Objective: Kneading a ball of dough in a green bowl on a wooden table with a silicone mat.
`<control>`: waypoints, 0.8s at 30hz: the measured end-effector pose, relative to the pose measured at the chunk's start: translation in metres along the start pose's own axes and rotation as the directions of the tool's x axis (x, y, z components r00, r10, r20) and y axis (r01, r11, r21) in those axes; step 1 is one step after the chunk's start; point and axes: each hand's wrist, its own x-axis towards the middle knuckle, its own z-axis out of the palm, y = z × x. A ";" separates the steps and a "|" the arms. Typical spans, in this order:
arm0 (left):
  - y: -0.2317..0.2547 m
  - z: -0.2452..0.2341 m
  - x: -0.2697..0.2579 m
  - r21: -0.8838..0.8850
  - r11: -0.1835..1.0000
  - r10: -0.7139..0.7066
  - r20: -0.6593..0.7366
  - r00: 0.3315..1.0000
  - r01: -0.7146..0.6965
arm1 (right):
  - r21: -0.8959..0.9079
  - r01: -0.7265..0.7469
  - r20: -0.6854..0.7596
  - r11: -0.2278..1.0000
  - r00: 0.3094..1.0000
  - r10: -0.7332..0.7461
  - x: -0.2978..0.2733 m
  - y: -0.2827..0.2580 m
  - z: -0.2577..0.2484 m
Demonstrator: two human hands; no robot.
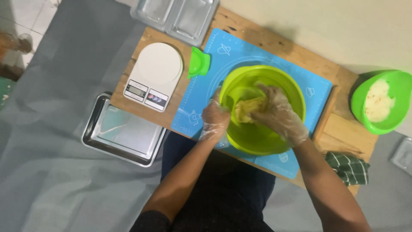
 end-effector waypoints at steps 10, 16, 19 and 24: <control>-0.011 0.009 0.014 0.054 0.998 -0.022 -0.002 1.000 0.022 | -0.811 0.098 -0.102 0.577 0.947 -0.305 0.024 -0.003 0.045; -0.005 0.006 0.006 0.042 0.998 -0.054 -0.028 0.998 0.055 | -0.655 0.080 -0.131 0.751 0.967 -0.217 0.045 0.053 0.065; -0.007 0.010 -0.001 0.009 0.999 -0.038 -0.062 0.997 0.039 | -0.299 -0.105 -0.174 0.949 0.983 0.055 0.050 0.083 0.059; -0.010 0.010 0.001 0.002 1.000 0.028 -0.114 0.993 -0.028 | 0.228 -0.210 -0.040 0.951 0.974 0.225 0.023 0.036 0.005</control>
